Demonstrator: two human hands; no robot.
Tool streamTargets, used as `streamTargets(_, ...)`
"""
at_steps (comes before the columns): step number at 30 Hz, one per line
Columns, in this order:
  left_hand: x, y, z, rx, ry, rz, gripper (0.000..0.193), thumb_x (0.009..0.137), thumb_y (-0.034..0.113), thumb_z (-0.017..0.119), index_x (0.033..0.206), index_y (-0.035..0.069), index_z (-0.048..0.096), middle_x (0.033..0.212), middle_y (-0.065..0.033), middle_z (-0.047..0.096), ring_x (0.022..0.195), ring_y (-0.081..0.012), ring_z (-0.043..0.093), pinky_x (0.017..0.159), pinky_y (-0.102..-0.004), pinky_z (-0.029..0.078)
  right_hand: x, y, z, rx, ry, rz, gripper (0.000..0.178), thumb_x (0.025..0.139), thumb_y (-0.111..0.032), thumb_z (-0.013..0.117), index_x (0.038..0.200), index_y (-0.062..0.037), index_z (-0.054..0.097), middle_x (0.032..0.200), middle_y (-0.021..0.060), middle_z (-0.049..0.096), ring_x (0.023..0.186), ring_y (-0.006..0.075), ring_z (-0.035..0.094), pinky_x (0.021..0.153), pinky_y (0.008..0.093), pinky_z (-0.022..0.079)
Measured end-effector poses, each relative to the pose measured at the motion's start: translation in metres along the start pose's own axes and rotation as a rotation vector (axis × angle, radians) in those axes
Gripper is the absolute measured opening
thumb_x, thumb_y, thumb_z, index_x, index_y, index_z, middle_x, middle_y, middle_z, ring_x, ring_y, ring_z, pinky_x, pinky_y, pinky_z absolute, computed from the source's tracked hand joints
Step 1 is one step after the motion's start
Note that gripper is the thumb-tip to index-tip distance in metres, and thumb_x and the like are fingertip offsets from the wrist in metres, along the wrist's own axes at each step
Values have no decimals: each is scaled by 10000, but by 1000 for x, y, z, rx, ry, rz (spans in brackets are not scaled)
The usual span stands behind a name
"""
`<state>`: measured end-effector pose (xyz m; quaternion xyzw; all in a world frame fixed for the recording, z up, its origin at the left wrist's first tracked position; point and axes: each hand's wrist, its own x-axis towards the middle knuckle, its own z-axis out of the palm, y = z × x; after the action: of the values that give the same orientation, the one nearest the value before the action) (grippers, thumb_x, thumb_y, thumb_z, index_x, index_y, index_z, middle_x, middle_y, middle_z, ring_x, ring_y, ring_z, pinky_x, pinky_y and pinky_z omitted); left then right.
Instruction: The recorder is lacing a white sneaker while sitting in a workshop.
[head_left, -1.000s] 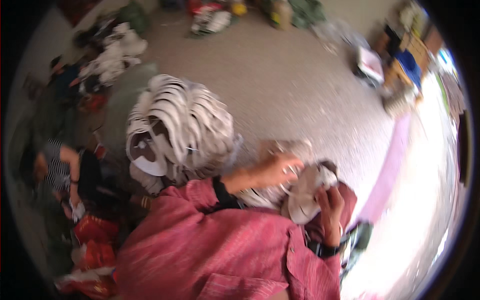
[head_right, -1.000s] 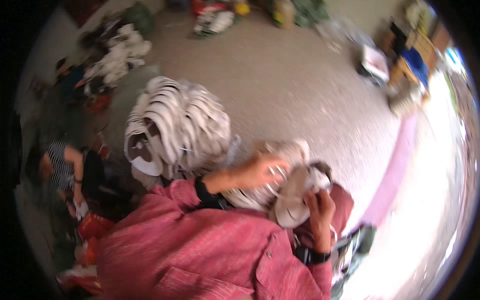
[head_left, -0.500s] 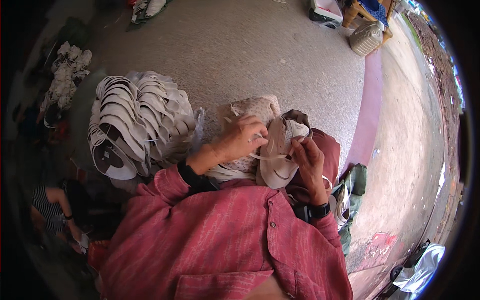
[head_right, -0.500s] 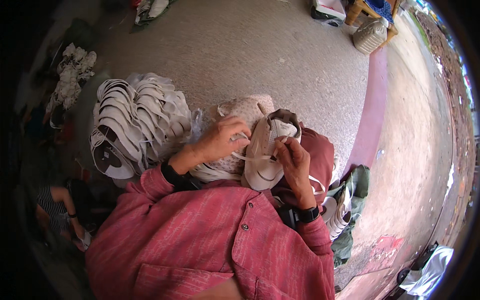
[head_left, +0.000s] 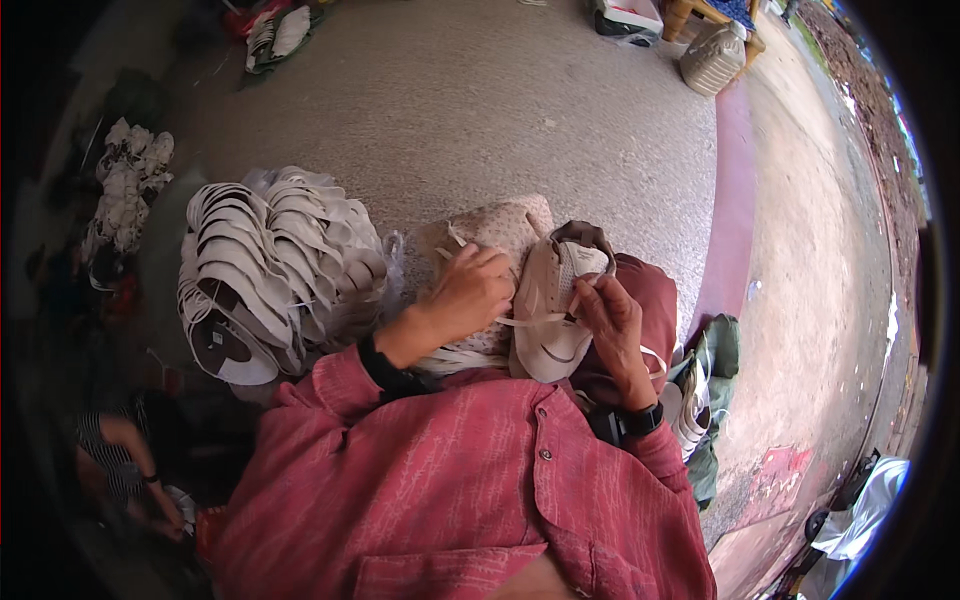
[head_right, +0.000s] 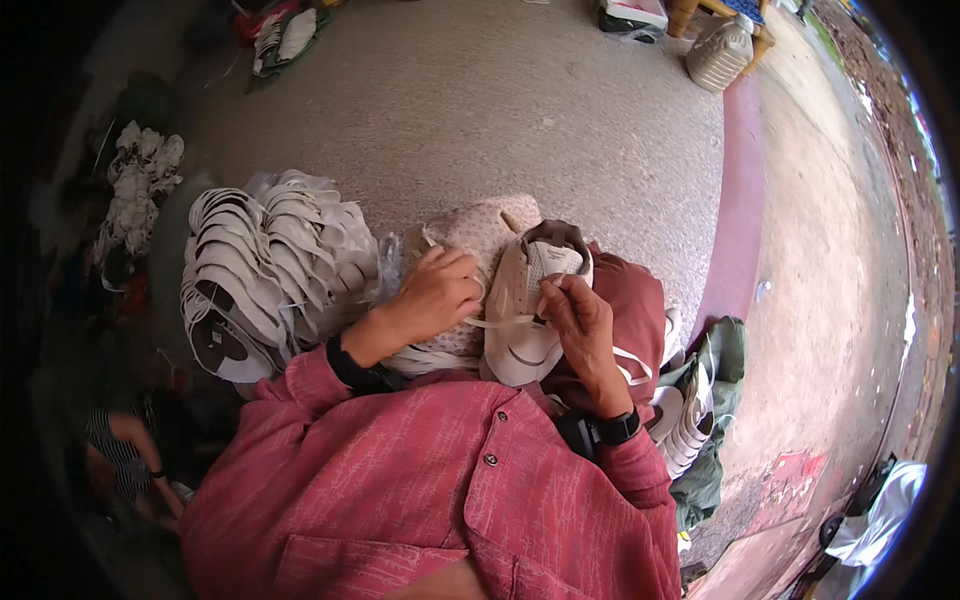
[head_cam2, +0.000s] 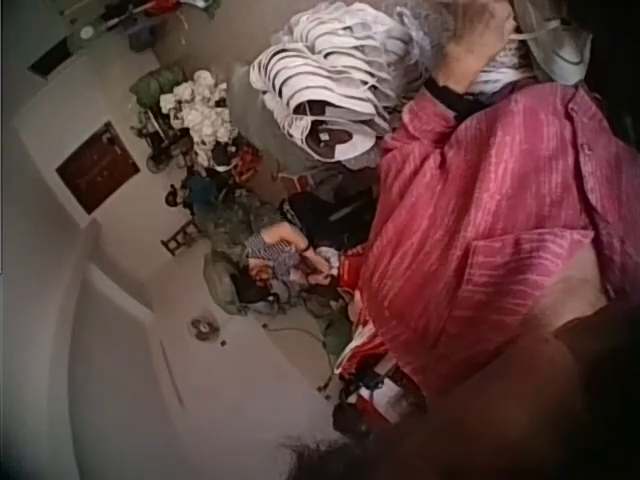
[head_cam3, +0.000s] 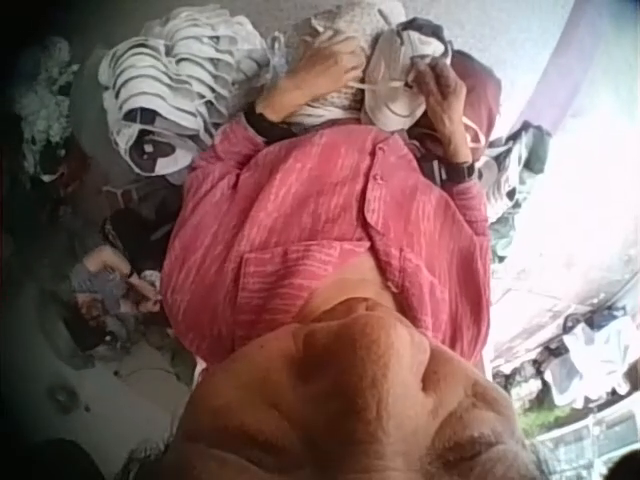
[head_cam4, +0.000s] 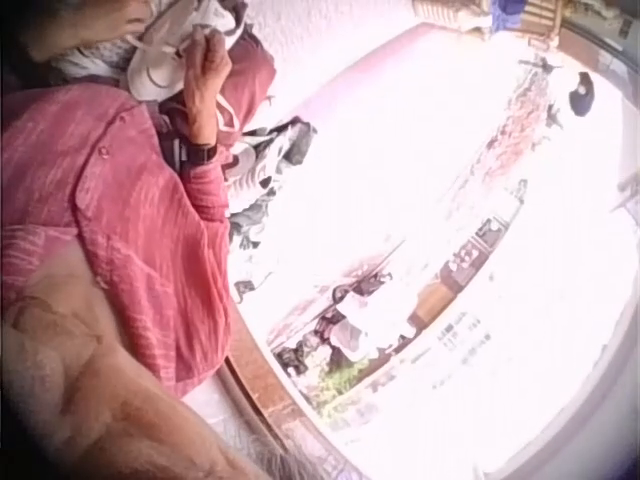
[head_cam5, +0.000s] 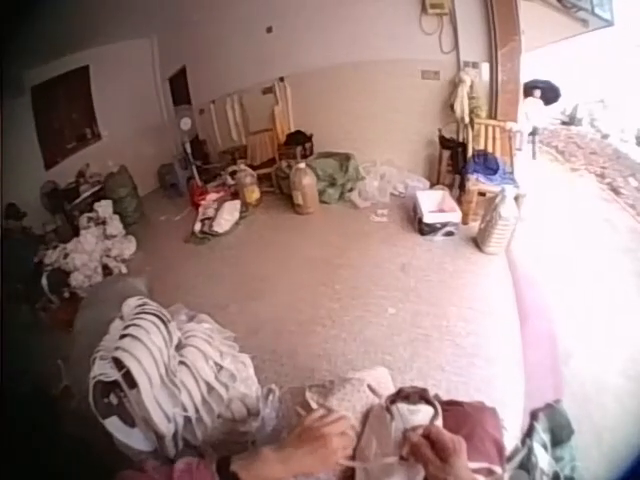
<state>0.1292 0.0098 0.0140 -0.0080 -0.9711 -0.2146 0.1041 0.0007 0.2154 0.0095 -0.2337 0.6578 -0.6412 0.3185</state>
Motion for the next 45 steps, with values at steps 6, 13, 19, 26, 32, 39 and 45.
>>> streamTargets(6, -28, -24, -35, -167, -46, -224, 191, 711, 202, 767, 731, 41, 666, 782, -87, 586, 781, -278, 596, 713, -379, 469, 0, -2, -1, -38, -21, -45, 110, 995, -125, 568, 998, -30, 623, 782, -36, 586, 697, 31, 503, 608, 187, 413)
streamTargets(13, -25, -34, -48, -213, -204, -624, 413, 834, 392, 718, 705, 8, 634, 667, -88, 563, 637, -199, 571, 599, -354, 449, 0, -2, -2, -34, -15, -20, 114, 993, -125, 574, 992, -22, 622, 758, -39, 580, 686, 30, 486, 602, 186, 398)
streamTargets(19, -6, -61, -7, -471, -19, -784, 542, 957, 465, 576, 702, -13, 584, 622, -11, 522, 605, -75, 495, 540, -269, 392, 0, 0, 0, -13, -21, -28, 123, 993, -127, 574, 996, -13, 621, 754, -36, 577, 689, 29, 489, 601, 192, 403)
streamTargets(26, 12, -20, -22, -805, 23, -354, 208, 971, 180, 600, 936, 2, 702, 747, 13, 585, 653, -60, 497, 585, -226, 402, 1, 1, -4, -37, 2, 10, 124, 990, -132, 577, 1002, -17, 625, 749, -34, 573, 669, 29, 484, 585, 191, 400)
streamTargets(32, 13, 4, 2, -882, -211, -344, 215, 963, 181, 607, 972, -9, 709, 772, -7, 648, 705, -70, 552, 639, -259, 452, 2, -4, -2, 24, -16, 14, 129, 996, -135, 565, 987, -20, 624, 746, -33, 568, 654, 32, 477, 572, 191, 388)
streamTargets(39, 16, 15, 9, -608, -64, -115, 219, 928, 240, 607, 878, 34, 664, 712, -158, 630, 673, -334, 636, 634, -387, 495, 2, -3, -2, 20, -11, -19, 134, 996, -134, 566, 963, -16, 618, 739, -36, 563, 643, 35, 466, 563, 197, 382)
streamTargets(45, 14, 24, -2, -526, -180, -243, 236, 912, 259, 611, 844, 36, 649, 744, -159, 650, 719, -339, 659, 641, -416, 497, 2, -1, -3, -10, 5, -21, 127, 993, -135, 572, 947, -23, 611, 724, -33, 561, 637, 37, 469, 553, 202, 385)
